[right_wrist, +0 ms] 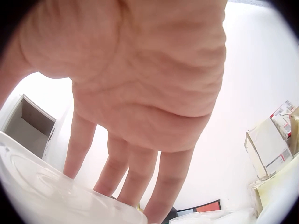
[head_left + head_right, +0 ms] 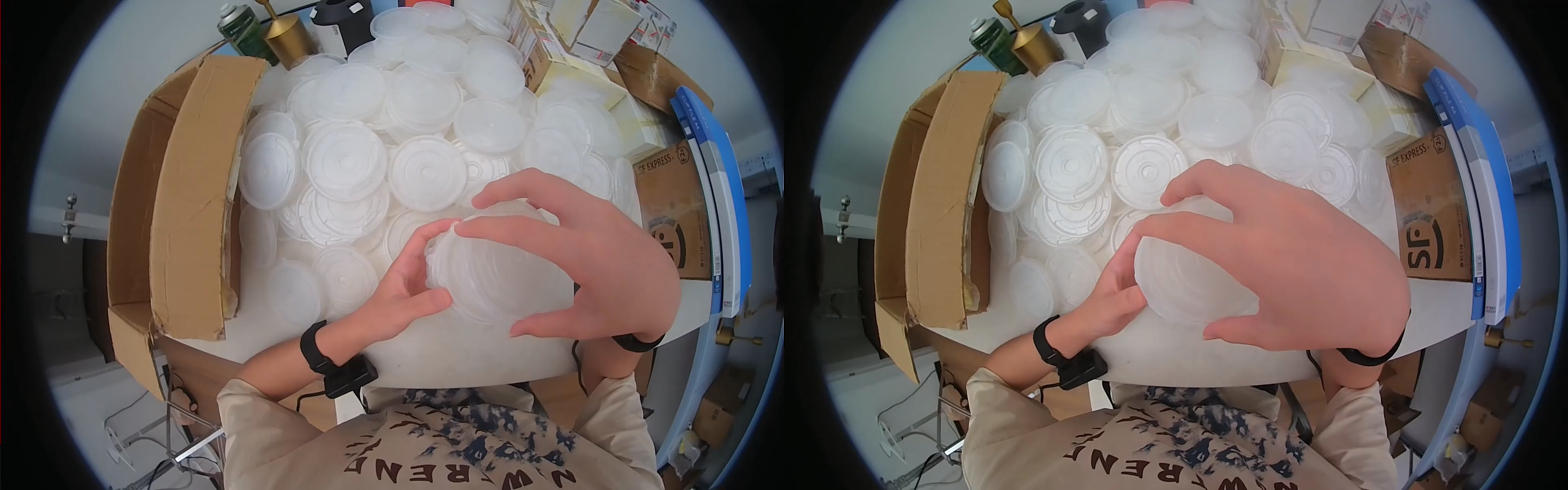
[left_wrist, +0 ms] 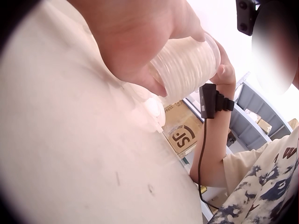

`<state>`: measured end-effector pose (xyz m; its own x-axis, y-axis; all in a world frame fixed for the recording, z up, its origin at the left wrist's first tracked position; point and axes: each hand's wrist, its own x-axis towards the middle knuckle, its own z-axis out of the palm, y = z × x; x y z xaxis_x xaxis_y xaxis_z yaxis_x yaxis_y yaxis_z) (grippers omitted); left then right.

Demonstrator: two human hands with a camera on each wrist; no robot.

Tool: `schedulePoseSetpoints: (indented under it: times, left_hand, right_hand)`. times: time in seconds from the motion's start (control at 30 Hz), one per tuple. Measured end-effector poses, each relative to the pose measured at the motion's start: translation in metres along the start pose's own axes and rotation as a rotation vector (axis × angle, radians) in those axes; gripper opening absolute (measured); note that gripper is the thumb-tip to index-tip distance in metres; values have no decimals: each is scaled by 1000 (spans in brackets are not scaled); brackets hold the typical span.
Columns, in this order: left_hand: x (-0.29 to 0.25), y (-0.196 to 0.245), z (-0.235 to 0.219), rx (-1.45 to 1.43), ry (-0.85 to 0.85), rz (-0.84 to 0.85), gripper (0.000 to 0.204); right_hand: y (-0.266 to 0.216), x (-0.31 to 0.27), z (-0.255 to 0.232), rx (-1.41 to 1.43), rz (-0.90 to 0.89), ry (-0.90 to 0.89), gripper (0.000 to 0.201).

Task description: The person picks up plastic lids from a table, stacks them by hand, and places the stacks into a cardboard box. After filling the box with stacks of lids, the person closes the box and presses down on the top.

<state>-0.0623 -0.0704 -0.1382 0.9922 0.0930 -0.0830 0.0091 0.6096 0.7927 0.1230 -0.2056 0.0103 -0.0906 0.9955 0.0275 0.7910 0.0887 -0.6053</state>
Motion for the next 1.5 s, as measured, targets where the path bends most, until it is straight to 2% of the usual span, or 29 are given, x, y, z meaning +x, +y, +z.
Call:
schedulePoseSetpoints:
  times: [0.27, 0.77, 0.83, 1.13, 1.5]
  left_hand:
    - [1, -4, -3, 8, -32, 23, 83]
    - [0, -3, -2, 17, -8, 7, 82]
    - [-1, -1, -2, -76, -44, -31, 86]
    - [0, -1, -1, -104, 13, -57, 93]
    - [-3, 7, 0, -186, -33, -135, 101]
  right_hand:
    - [1, 6, 10, 27, -74, -62, 89]
    - [-1, 7, 16, -28, -35, -36, 84]
    - [-2, 8, 17, -20, -38, -36, 85]
    - [-2, 7, 22, -31, -31, -9, 83]
    - [-15, 4, 19, -25, 6, -33, 81]
